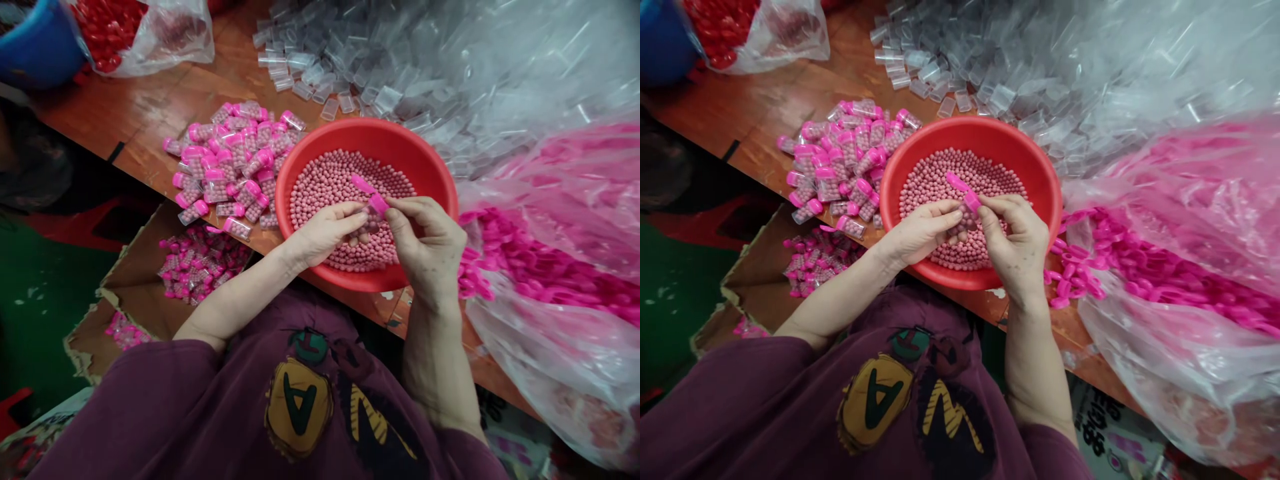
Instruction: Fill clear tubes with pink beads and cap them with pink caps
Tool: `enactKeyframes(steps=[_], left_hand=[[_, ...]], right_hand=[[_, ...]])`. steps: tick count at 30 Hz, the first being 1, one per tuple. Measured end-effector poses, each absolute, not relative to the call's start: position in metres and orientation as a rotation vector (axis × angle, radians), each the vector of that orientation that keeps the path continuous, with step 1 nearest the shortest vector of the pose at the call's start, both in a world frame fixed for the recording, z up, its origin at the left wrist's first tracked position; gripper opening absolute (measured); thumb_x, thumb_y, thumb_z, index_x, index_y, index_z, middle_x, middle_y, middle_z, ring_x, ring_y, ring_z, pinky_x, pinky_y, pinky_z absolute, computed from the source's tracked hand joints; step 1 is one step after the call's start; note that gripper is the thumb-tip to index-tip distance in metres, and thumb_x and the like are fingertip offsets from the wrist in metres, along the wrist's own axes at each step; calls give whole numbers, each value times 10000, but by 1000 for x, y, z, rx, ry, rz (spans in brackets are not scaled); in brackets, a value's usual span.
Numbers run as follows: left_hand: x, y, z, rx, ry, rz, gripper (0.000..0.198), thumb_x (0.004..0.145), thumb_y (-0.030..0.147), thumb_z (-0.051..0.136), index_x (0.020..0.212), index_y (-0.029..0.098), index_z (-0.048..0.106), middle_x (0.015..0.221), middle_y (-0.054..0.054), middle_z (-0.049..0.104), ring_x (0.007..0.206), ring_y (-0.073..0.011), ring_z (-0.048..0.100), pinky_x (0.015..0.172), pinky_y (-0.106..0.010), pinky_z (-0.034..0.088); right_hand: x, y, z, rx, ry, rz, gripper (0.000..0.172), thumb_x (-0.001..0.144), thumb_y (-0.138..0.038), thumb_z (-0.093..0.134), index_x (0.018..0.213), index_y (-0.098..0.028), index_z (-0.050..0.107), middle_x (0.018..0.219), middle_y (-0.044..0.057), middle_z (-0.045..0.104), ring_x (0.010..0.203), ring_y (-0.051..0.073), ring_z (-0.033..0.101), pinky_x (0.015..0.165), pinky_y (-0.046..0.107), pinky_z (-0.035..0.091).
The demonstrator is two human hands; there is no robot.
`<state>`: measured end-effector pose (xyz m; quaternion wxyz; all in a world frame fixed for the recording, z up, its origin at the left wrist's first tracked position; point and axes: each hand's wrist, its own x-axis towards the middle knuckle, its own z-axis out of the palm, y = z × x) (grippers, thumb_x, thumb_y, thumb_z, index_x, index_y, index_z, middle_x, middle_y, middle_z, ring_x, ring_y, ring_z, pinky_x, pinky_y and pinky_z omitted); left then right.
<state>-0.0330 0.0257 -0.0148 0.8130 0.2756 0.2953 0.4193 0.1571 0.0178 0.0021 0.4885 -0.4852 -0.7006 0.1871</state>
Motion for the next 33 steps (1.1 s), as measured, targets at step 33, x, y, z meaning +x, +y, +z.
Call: enactKeyframes(steps=[33], left_hand=[[-25, 20, -6, 807, 877, 1029, 125, 1001, 229, 881, 1013, 146, 790, 770, 37, 615, 691, -85, 557, 654, -214, 458]], right_hand=[[157, 10, -15, -1063, -1862, 288, 167, 1110, -309, 718, 1168, -273, 871, 1088, 94, 861, 993, 266, 824, 901, 454, 697]])
